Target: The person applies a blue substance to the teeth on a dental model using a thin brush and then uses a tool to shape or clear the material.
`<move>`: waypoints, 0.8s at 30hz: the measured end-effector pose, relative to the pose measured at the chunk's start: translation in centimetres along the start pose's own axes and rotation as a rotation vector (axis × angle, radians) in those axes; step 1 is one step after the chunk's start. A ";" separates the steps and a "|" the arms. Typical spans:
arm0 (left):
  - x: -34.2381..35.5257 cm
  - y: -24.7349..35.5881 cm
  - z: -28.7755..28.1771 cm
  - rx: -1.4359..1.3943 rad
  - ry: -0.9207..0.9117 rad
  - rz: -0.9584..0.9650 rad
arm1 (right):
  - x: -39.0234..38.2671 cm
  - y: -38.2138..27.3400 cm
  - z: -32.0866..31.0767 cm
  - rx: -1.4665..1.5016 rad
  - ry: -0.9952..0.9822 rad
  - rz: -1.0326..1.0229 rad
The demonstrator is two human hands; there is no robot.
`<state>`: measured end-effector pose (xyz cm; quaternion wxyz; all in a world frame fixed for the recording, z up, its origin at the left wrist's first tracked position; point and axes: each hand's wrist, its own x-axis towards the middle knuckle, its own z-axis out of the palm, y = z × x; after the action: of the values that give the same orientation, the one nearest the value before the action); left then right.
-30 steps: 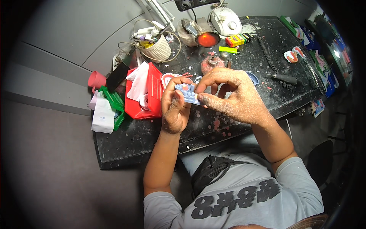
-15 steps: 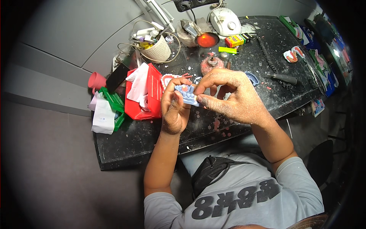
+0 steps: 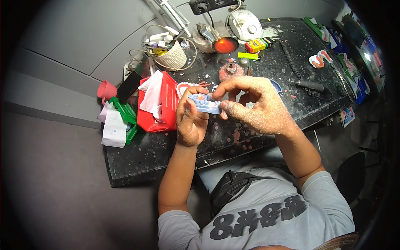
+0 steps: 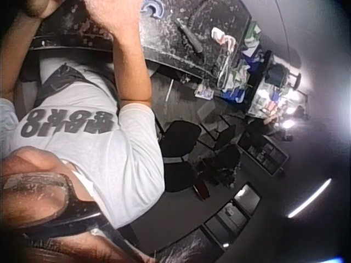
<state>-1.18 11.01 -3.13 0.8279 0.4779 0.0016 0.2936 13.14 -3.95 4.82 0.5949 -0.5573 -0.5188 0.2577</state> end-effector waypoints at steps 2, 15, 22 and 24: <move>0.1 0.2 0.1 0.003 -0.033 -0.014 | 0.0 0.0 -0.1 0.002 -0.006 0.007; 0.1 0.3 0.8 0.016 0.047 0.011 | 0.1 0.3 -0.3 -0.024 -0.007 0.021; 0.1 0.5 0.7 -0.060 -0.029 -0.028 | 0.0 0.3 -0.2 -0.073 -0.067 -0.018; 0.2 0.5 0.7 -0.068 -0.026 -0.023 | 0.1 0.1 -0.1 -0.080 -0.072 -0.030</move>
<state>-1.10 10.73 -2.32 0.8469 0.4531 -0.0138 0.2778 13.31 -3.84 4.75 0.5570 -0.5631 -0.5579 0.2478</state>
